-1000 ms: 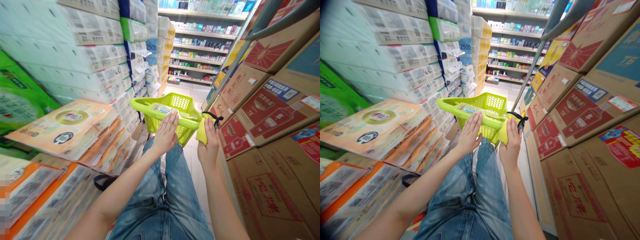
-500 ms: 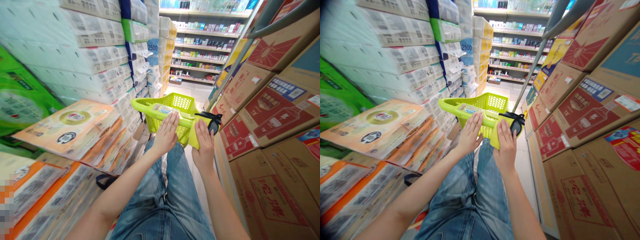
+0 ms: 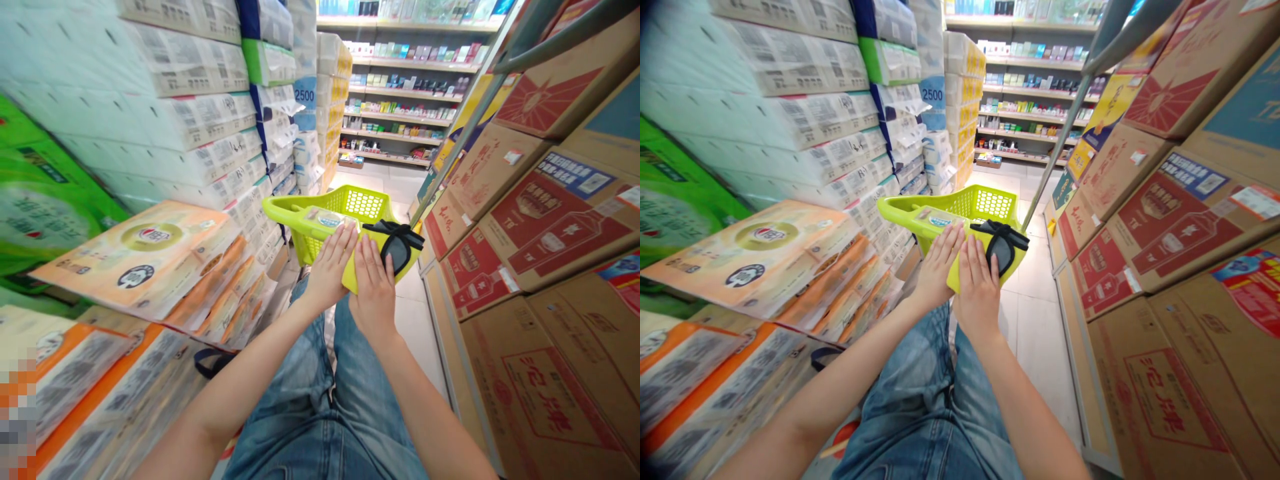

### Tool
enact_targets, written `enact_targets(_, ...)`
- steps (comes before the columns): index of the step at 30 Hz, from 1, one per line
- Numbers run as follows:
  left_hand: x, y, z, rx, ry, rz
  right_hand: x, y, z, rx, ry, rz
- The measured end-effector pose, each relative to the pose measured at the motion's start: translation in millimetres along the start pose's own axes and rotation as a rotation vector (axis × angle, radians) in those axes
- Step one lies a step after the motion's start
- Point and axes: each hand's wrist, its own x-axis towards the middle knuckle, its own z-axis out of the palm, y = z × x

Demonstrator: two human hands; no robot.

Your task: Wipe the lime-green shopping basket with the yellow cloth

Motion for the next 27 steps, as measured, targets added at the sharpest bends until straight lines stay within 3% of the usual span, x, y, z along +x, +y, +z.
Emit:
enact_targets(6, 1.9, 3.3, -2.3, 0.009, -0.024, -0.008, -20.2, 30.9, -15.8, -0.019, -0.037, 0.029)
enact_targets(12, 2.2, 5.0, -0.6, 0.031, -0.013, -0.015, -13.7, 65.4, -27.4, 0.046, 0.104, 0.291)
enact_targets(15, 2.2, 5.0, -0.5, 0.029, -0.012, -0.021, -3.8, 53.2, -24.4, 0.001, 0.116, 0.325)
enact_targets(22, 0.5, 1.4, 0.6, -0.005, 0.004, -0.006, 11.5, 0.3, -5.5, -0.033, 0.017, 0.097)
enact_targets(27, 0.5, 0.9, -0.1, 0.025, -0.007, 0.002, -1.5, 13.0, -11.7, 0.024, -0.034, 0.023)
